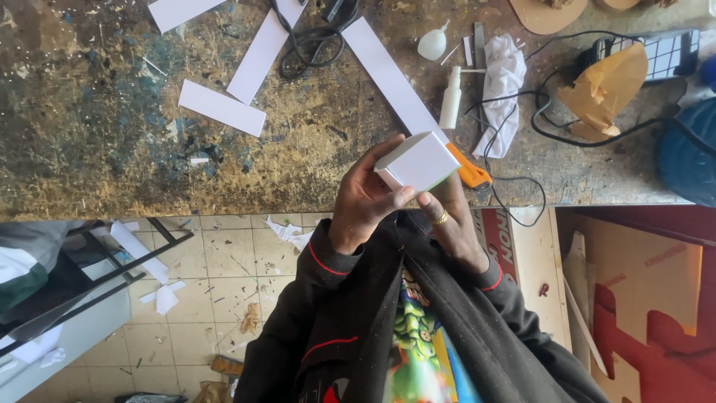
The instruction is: Assembling a small white box-like component by gluing plastic strips together on a workbench.
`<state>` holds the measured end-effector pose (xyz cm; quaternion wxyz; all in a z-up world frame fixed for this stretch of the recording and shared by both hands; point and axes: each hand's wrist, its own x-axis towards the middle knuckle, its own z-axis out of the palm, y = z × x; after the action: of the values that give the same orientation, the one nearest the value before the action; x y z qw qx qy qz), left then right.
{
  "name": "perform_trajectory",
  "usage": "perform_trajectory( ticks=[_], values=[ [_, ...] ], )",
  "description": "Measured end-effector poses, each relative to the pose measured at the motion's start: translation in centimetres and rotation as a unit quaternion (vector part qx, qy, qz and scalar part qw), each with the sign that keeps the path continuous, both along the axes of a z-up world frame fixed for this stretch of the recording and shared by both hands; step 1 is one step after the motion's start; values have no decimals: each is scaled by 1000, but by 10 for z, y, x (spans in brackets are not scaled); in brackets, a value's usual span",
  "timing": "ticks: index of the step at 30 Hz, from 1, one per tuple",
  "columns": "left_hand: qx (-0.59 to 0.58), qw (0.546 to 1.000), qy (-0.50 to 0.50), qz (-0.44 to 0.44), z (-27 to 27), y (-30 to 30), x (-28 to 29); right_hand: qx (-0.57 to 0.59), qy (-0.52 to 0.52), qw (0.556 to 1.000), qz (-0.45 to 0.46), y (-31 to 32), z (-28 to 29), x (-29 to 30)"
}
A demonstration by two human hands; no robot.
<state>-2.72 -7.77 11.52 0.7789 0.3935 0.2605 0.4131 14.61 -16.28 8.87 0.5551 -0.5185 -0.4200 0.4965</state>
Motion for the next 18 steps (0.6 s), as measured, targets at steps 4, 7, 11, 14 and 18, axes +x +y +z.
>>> perform_trajectory(
  ticks=[4,7,11,14,18],
  values=[
    [9,1000,2,-3,-11,0,4,-2,-3,1000,-13,-3,-10,4],
    [23,1000,1,-6,-19,0,7,8,-24,999,-23,-6,-18,8],
    [27,1000,-2,-10,-17,6,10,14,-12,999,-29,-9,-28,12],
    [30,999,-3,-12,-19,7,13,17,-20,999,-30,-9,-36,16],
    [40,999,6,-8,-12,2,14,25,-26,999,-31,-12,-47,26]
  ],
)
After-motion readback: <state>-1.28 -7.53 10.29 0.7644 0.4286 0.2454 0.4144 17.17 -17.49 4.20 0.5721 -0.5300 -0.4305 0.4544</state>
